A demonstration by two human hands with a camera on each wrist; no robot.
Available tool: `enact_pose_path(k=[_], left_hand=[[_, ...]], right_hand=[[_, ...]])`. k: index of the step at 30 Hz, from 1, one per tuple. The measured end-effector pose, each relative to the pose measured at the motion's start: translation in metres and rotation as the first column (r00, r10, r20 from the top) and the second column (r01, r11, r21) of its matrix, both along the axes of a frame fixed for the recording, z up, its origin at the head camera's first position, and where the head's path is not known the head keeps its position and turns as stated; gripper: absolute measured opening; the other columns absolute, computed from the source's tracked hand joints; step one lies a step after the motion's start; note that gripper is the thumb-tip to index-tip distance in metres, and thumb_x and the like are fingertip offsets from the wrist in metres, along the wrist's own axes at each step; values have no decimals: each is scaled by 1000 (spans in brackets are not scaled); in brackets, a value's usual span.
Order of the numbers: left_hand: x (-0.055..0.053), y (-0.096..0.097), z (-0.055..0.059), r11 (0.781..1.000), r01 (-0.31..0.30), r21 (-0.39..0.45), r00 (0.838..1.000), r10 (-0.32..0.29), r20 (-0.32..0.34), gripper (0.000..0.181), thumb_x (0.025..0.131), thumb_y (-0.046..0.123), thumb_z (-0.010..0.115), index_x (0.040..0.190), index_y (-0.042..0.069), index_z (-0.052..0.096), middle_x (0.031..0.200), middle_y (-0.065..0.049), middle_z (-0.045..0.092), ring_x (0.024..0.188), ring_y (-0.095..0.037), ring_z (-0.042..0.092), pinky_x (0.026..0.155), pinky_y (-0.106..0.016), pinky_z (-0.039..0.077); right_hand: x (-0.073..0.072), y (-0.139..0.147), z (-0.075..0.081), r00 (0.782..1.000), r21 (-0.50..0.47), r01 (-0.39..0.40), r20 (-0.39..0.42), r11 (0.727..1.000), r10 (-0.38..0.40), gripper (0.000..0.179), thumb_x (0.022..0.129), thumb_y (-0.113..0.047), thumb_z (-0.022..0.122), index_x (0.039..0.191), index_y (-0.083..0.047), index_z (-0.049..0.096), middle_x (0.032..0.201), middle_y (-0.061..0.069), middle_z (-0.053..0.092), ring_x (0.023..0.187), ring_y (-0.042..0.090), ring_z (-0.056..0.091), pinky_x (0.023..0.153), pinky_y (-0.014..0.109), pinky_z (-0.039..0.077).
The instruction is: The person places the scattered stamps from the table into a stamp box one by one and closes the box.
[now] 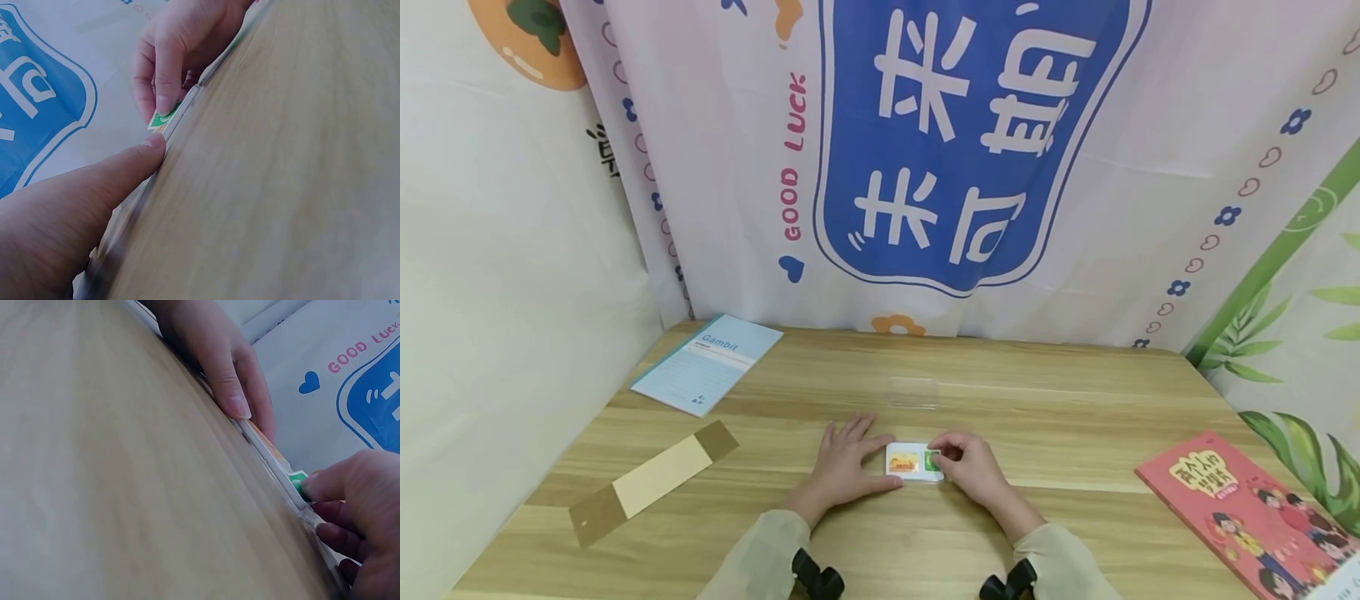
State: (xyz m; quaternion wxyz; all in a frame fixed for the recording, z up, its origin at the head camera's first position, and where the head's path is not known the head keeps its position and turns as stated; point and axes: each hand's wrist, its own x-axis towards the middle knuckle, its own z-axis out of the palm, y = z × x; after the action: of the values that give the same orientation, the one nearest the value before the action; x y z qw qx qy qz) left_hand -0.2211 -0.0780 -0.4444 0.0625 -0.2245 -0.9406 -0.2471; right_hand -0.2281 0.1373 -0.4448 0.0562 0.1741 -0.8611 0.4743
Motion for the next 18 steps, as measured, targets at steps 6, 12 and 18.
enact_pose_path(k=[6,12,18], left_hand=[[-1,0,1,1000,1,-5,1000,-1,3,68,66,65,55,119,21,54,135,-15,30,125,-33,17,94,-58,4],[-1,0,2,1000,3,-8,1000,-3,2,68,66,64,55,119,21,54,135,-15,30,125,-33,18,93,-58,4],[0,1,2,1000,-3,6,1000,3,3,69,65,63,57,118,20,55,134,-16,31,124,-34,19,93,-58,5]], right_hand=[[0,-1,0,999,20,6,-51,1000,-5,12,71,1,66,78,-8,64,69,-4,48,64,13,44,56,23,39],[-1,0,-1,999,15,12,-51,1000,-11,12,71,1,67,79,-7,64,71,-3,48,65,13,45,56,23,39],[3,-3,14,998,-72,54,27,996,-52,9,74,-1,65,83,-1,64,72,1,53,66,15,47,57,23,39]])
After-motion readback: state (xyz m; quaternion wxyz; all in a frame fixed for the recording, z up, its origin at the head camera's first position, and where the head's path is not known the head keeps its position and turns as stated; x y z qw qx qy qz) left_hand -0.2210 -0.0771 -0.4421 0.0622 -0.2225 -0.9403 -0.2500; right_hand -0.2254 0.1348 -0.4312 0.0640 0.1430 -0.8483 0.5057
